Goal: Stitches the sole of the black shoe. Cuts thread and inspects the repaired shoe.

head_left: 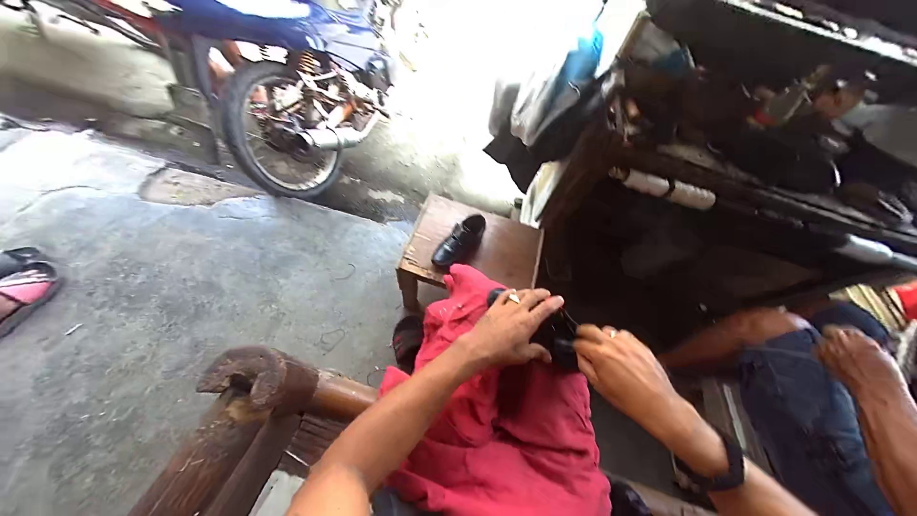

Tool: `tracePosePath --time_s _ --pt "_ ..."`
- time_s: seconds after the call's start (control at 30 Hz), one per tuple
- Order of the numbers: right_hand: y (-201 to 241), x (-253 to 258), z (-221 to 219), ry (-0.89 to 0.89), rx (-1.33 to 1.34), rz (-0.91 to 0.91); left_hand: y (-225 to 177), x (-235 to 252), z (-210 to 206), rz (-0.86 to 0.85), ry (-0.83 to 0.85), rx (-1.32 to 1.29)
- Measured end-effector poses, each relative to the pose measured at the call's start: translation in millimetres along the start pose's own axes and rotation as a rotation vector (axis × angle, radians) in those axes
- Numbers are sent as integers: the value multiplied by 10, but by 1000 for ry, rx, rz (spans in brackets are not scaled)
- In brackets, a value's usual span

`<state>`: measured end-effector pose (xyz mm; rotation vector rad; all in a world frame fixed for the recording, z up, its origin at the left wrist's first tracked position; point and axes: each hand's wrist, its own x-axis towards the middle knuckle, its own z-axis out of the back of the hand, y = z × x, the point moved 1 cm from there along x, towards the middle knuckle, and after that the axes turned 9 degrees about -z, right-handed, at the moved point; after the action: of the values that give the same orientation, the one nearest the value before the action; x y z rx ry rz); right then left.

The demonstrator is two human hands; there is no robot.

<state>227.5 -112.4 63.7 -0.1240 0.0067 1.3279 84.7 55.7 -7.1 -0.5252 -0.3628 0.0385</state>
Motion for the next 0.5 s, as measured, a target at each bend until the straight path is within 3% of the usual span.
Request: tracePosePath --time_s 0.1,0.17,0.3,0.37,0.43,0.5 --pt "-43 -49 -118 -227 41 47 228 -68 118 40 16 10" --pt "31 62 -188 -272 67 98 363 -95 178 31 44 16" --pt "52 401 -229 86 119 -14 465 -33 112 -76 22 -2" --pt "-56 473 -180 56 255 11 491 -81 125 -90 -129 -7" --pt "-102 428 -149 -52 430 53 432 -182 173 -52 -433 -63" --pt "-69 369 -198 -88 553 31 222 -284 163 163 -644 -275"
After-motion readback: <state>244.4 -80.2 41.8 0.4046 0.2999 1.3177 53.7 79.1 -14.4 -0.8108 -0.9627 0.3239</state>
